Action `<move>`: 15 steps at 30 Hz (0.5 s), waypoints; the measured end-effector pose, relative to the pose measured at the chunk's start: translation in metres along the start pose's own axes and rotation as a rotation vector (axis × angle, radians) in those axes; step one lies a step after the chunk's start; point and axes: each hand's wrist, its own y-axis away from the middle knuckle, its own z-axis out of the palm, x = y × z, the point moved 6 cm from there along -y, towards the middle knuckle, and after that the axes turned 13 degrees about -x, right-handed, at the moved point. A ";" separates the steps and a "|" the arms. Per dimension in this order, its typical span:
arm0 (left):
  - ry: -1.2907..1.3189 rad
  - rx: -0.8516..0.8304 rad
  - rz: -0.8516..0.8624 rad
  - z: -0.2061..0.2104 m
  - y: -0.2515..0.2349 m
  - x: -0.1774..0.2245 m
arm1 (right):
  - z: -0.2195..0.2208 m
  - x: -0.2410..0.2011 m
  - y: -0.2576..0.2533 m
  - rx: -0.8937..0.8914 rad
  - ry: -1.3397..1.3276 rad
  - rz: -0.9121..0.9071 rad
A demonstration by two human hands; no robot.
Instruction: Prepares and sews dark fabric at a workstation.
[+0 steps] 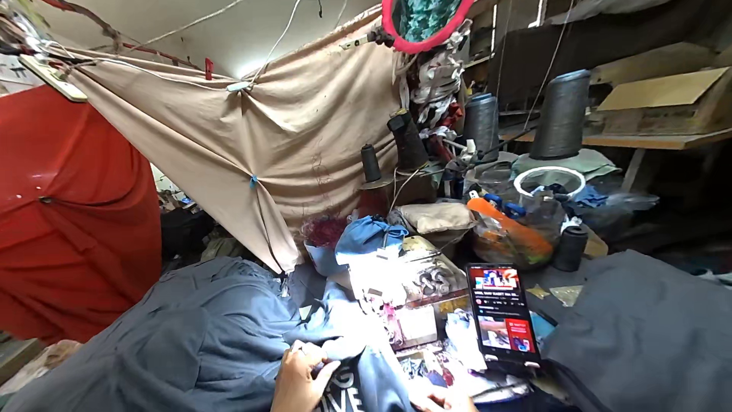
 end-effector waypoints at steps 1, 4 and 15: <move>0.098 0.104 0.059 0.001 0.008 0.002 | 0.002 0.003 0.003 -0.008 -0.014 0.003; 0.276 0.178 0.145 0.015 0.023 0.031 | 0.010 0.007 0.007 -0.042 0.004 0.009; 0.167 0.075 0.326 0.077 0.033 0.053 | 0.024 0.008 0.010 -0.008 -0.124 -0.045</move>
